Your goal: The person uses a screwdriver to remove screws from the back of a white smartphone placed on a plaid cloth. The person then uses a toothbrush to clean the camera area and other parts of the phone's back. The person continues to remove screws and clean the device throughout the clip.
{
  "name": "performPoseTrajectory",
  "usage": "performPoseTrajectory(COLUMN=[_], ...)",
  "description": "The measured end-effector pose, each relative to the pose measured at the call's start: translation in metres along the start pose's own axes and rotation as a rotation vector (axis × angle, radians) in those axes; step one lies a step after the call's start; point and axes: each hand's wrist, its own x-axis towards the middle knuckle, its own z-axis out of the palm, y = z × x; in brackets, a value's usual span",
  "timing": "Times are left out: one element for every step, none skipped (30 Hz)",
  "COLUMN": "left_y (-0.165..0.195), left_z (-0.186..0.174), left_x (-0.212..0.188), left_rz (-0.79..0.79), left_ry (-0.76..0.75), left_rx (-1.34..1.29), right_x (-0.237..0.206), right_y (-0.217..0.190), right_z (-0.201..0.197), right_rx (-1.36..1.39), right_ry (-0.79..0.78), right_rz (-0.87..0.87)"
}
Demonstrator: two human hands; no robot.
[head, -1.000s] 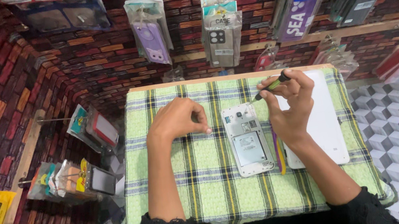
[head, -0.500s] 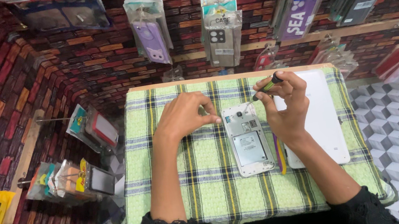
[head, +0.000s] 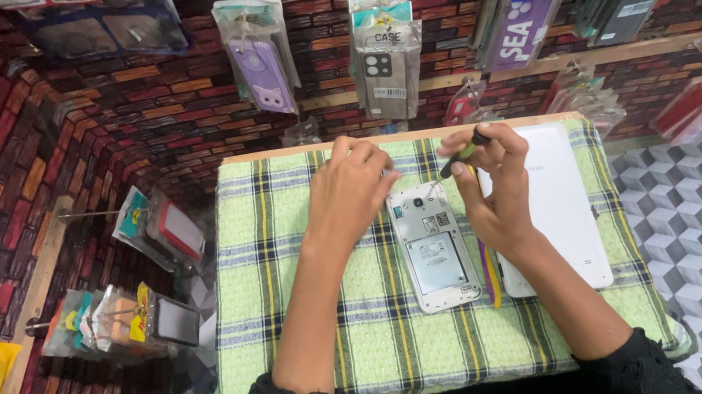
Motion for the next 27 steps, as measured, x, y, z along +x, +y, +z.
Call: performPoseTrajectory(left_y=[0.0015, 0.0020, 0.0029, 0.0038, 0.0048, 0.0047, 0.0048, 0.0051, 0.0056, 0.0052, 0.0053, 0.0055, 0.0061, 0.0057, 0.0058, 0.0062, 0.0072, 0.0070, 0.0072, 0.0076, 0.0084, 0.0078, 0.0077, 0.0078, 0.0082, 0.0073, 0.0066], left_z=[0.0020, 0.0029, 0.0036, 0.0041, 0.0048, 0.0048, 0.0051, 0.0055, 0.0063, 0.0064, 0.0068, 0.0072, 0.0078, 0.0077, 0.0077, 0.0079, 0.0083, 0.0079, 0.0077, 0.0076, 0.0077, 0.0069, 0.0065, 0.0064, 0.0067, 0.0066, 0.0068], left_x=[-0.0003, -0.0006, -0.0009, -0.0011, -0.0012, -0.0010, -0.0006, -0.0005, -0.0005, -0.0007, -0.0011, -0.0017, -0.0022, -0.0027, -0.0029, -0.0032, -0.0033, -0.0034, -0.0032, -0.0033, -0.0036, -0.0039, -0.0042, -0.0046, -0.0051, -0.0051, -0.0048], left_rz=[0.022, 0.019, 0.017, 0.015, 0.023, 0.031, 0.041, 0.037, 0.033, 0.030, 0.026, 0.022, 0.018, 0.018, 0.018, 0.018, 0.025, 0.033, 0.041, 0.046, 0.051, 0.056, 0.052, 0.048, 0.043, 0.044, 0.046], left_ry=[0.023, 0.009, -0.004, -0.018, -0.017, -0.016, -0.014, -0.021, -0.029, -0.038, -0.046, -0.055, -0.064, -0.074, -0.084, -0.094, -0.106, -0.118, -0.130, -0.146, -0.161, -0.177, -0.181, -0.186, -0.191, -0.186, -0.181], left_rx=[-0.024, -0.037, -0.050, -0.064, -0.066, -0.068, -0.069, -0.074, -0.079, -0.084, -0.085, -0.086, -0.087, -0.086, -0.085, -0.084, -0.088, -0.091, -0.094, -0.091, -0.087, -0.083, -0.081, -0.080, -0.080, -0.075, -0.070], right_x=[-0.0002, 0.0000, 0.0003, 0.0003, 0.0000, -0.0003, -0.0008, -0.0015, -0.0025, -0.0033, -0.0042, -0.0047, -0.0052, -0.0048, -0.0043, -0.0040, -0.0041, -0.0041, -0.0042, -0.0047, -0.0055, -0.0053, -0.0051, -0.0044, -0.0040, -0.0028, -0.0017], right_y=[0.0015, 0.0031, 0.0049, 0.0063, 0.0074, 0.0083, 0.0087, 0.0086, 0.0082, 0.0076, 0.0070, 0.0064, 0.0060, 0.0061, 0.0067, 0.0069, 0.0071, 0.0072, 0.0073, 0.0067, 0.0060, 0.0057, 0.0053, 0.0051, 0.0047, 0.0048, 0.0051], right_z=[-0.0005, -0.0001, -0.0003, -0.0008, -0.0008, 0.0001, 0.0000, -0.0002, -0.0008, -0.0006, -0.0009, -0.0010, -0.0012, -0.0004, 0.0002, 0.0006, 0.0008, 0.0019, 0.0023, 0.0021, 0.0013, 0.0016, 0.0012, 0.0010, 0.0002, 0.0006, 0.0008], right_rx=[-0.004, -0.085, -0.166, -0.247, -0.221, -0.194, -0.167, -0.071, 0.025, 0.121, 0.136, 0.152, 0.169, 0.059, -0.051, -0.160, -0.135, -0.110, -0.085, 0.031, 0.148, 0.267, 0.143, 0.020, -0.103, -0.113, -0.123], right_ry=[-0.003, 0.002, 0.006, 0.011, 0.023, 0.036, 0.049, 0.037, 0.026, 0.015, 0.007, 0.000, -0.006, 0.004, 0.015, 0.026, 0.039, 0.052, 0.066, 0.065, 0.063, 0.063, 0.060, 0.057, 0.053, 0.057, 0.060], right_rz=[-0.001, -0.013, -0.025, -0.037, -0.012, 0.012, 0.035, 0.054, 0.073, 0.094, 0.085, 0.077, 0.069, 0.027, -0.015, -0.056, -0.023, 0.008, 0.038, 0.054, 0.070, 0.084, 0.043, 0.003, -0.036, -0.014, 0.007])
